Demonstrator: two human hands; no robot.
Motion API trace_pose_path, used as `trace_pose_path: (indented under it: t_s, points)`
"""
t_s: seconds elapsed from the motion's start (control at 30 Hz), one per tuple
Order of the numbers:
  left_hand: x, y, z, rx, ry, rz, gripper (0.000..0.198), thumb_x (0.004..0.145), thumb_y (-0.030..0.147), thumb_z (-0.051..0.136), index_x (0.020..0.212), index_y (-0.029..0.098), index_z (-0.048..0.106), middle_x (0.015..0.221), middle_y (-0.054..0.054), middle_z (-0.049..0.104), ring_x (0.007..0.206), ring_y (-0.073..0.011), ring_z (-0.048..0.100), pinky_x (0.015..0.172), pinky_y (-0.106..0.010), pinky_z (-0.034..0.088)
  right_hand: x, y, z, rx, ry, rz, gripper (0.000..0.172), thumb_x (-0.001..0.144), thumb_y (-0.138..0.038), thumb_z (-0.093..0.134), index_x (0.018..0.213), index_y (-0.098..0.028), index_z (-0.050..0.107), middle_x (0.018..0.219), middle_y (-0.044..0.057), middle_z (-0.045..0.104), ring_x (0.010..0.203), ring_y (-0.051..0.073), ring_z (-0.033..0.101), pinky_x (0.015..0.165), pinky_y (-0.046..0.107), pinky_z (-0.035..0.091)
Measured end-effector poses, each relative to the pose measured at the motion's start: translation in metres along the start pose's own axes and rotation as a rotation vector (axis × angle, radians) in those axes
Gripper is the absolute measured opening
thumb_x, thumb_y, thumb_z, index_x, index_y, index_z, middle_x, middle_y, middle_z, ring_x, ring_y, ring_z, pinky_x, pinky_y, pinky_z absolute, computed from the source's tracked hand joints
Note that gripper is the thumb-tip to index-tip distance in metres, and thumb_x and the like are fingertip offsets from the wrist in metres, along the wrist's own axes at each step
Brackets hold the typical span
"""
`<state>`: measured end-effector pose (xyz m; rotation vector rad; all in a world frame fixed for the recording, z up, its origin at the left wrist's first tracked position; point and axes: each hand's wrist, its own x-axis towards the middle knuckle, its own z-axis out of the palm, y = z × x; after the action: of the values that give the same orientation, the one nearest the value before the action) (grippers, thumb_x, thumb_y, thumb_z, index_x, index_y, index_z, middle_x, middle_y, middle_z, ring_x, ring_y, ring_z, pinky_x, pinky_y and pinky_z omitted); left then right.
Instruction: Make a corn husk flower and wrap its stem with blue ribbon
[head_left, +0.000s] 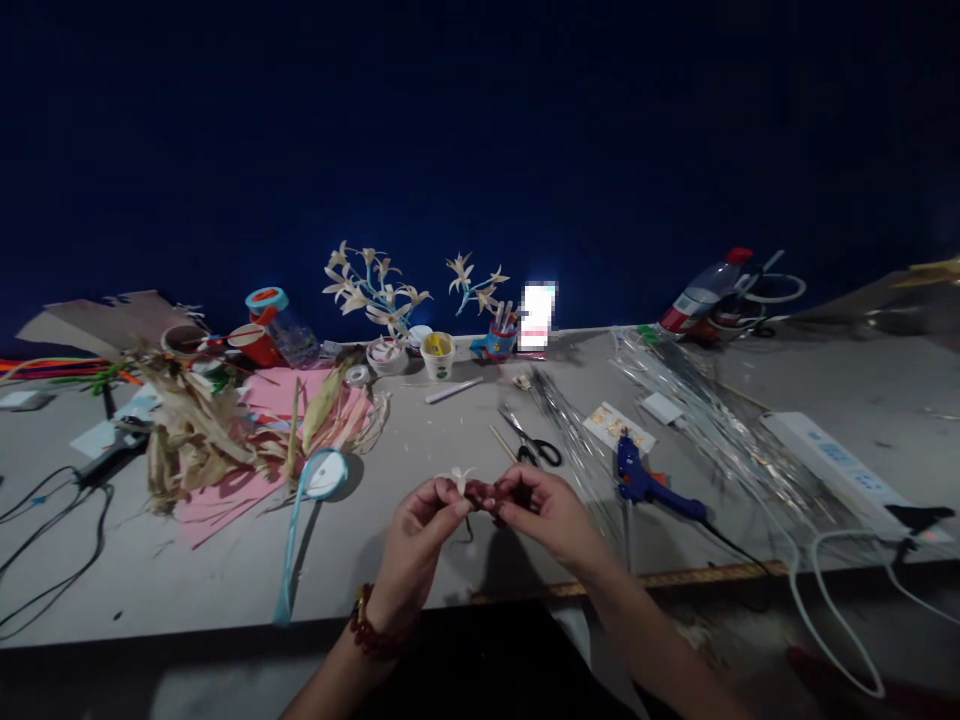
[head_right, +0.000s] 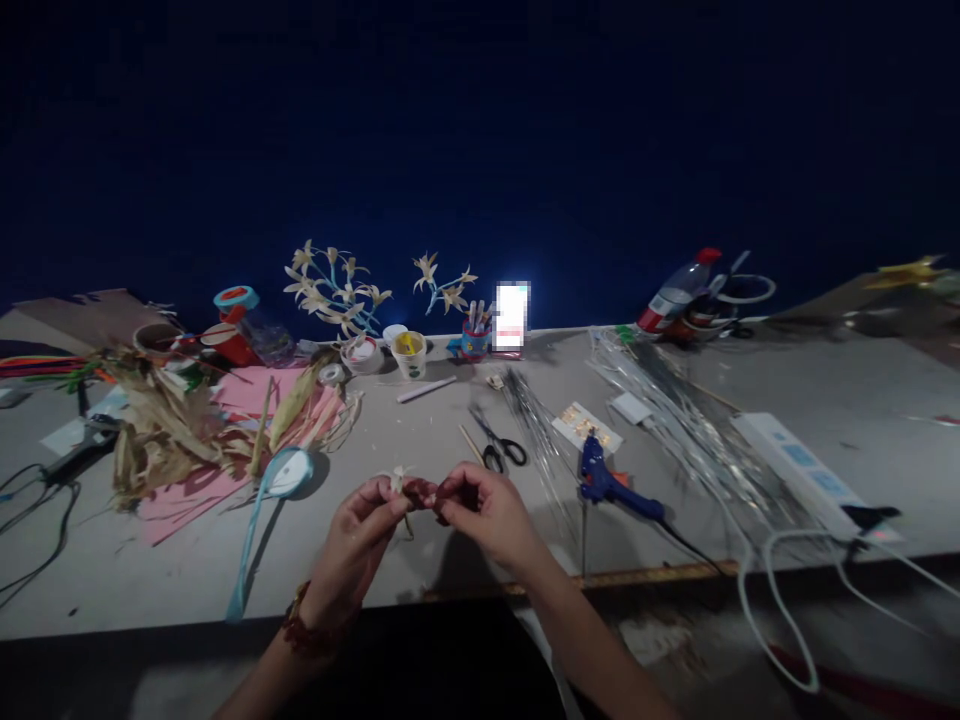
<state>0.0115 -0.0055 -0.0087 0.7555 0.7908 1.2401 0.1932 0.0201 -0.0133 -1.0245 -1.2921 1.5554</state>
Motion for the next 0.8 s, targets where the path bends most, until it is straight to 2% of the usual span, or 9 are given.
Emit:
trace_pose_path:
  t_s: [0.1, 0.17, 0.27, 0.4, 0.63, 0.8]
  points:
    - [0.001, -0.001, 0.000, 0.204, 0.049, 0.089, 0.015, 0.086, 0.024, 0.070, 0.076, 0.017, 0.061, 0.093, -0.007, 0.075, 0.089, -0.0196, 0.070, 0.086, -0.031, 0.050, -0.002, -0.001, -0.004, -0.118, 0.121, -0.179, 0.009, 0.081, -0.026, 0.074, 0.080, -0.021, 0.066, 0.082, 0.001, 0.066, 0.077, 0.016, 0.062, 0.070, 0.028, 0.049]
    - [0.001, -0.001, 0.001, 0.336, 0.085, 0.146, 0.017, 0.087, 0.025, 0.068, 0.074, 0.017, 0.059, 0.087, -0.007, 0.075, 0.084, -0.0195, 0.070, 0.082, -0.031, 0.051, -0.005, -0.005, -0.005, -0.108, 0.196, -0.343, 0.006, 0.083, -0.023, 0.072, 0.080, -0.022, 0.067, 0.091, 0.003, 0.064, 0.089, 0.018, 0.061, 0.079, 0.031, 0.049]
    - [0.002, 0.003, 0.004, 0.493, 0.085, 0.179, 0.017, 0.088, 0.025, 0.065, 0.073, 0.018, 0.060, 0.078, -0.005, 0.073, 0.075, -0.0188, 0.069, 0.077, -0.031, 0.051, -0.008, -0.015, -0.001, -0.088, 0.223, -0.511, 0.007, 0.082, -0.018, 0.072, 0.081, -0.024, 0.068, 0.099, 0.004, 0.059, 0.102, 0.020, 0.056, 0.091, 0.035, 0.046]
    - [0.001, 0.010, 0.011, 0.618, 0.028, 0.197, 0.016, 0.087, 0.021, 0.062, 0.071, 0.017, 0.064, 0.070, -0.003, 0.071, 0.070, -0.0164, 0.065, 0.072, -0.027, 0.049, -0.007, -0.022, 0.011, -0.204, 0.156, -0.588, 0.013, 0.082, -0.014, 0.070, 0.086, -0.026, 0.071, 0.104, 0.004, 0.058, 0.106, 0.022, 0.054, 0.092, 0.038, 0.046]
    - [-0.002, 0.013, 0.016, 0.694, 0.005, 0.186, 0.011, 0.082, 0.016, 0.062, 0.071, 0.018, 0.062, 0.068, 0.000, 0.070, 0.067, -0.0143, 0.064, 0.069, -0.024, 0.047, -0.005, -0.005, 0.021, -0.388, 0.336, -0.745, 0.021, 0.082, -0.009, 0.065, 0.091, -0.027, 0.070, 0.101, 0.004, 0.057, 0.102, 0.022, 0.056, 0.096, 0.046, 0.047]
    - [-0.004, 0.015, 0.018, 0.764, -0.010, 0.203, 0.013, 0.082, 0.014, 0.060, 0.070, 0.019, 0.062, 0.069, 0.001, 0.070, 0.067, -0.0140, 0.062, 0.070, -0.024, 0.046, -0.009, -0.002, 0.021, -0.560, 0.389, -0.892, 0.024, 0.079, -0.009, 0.063, 0.091, -0.028, 0.068, 0.098, 0.003, 0.055, 0.098, 0.024, 0.057, 0.095, 0.055, 0.051]
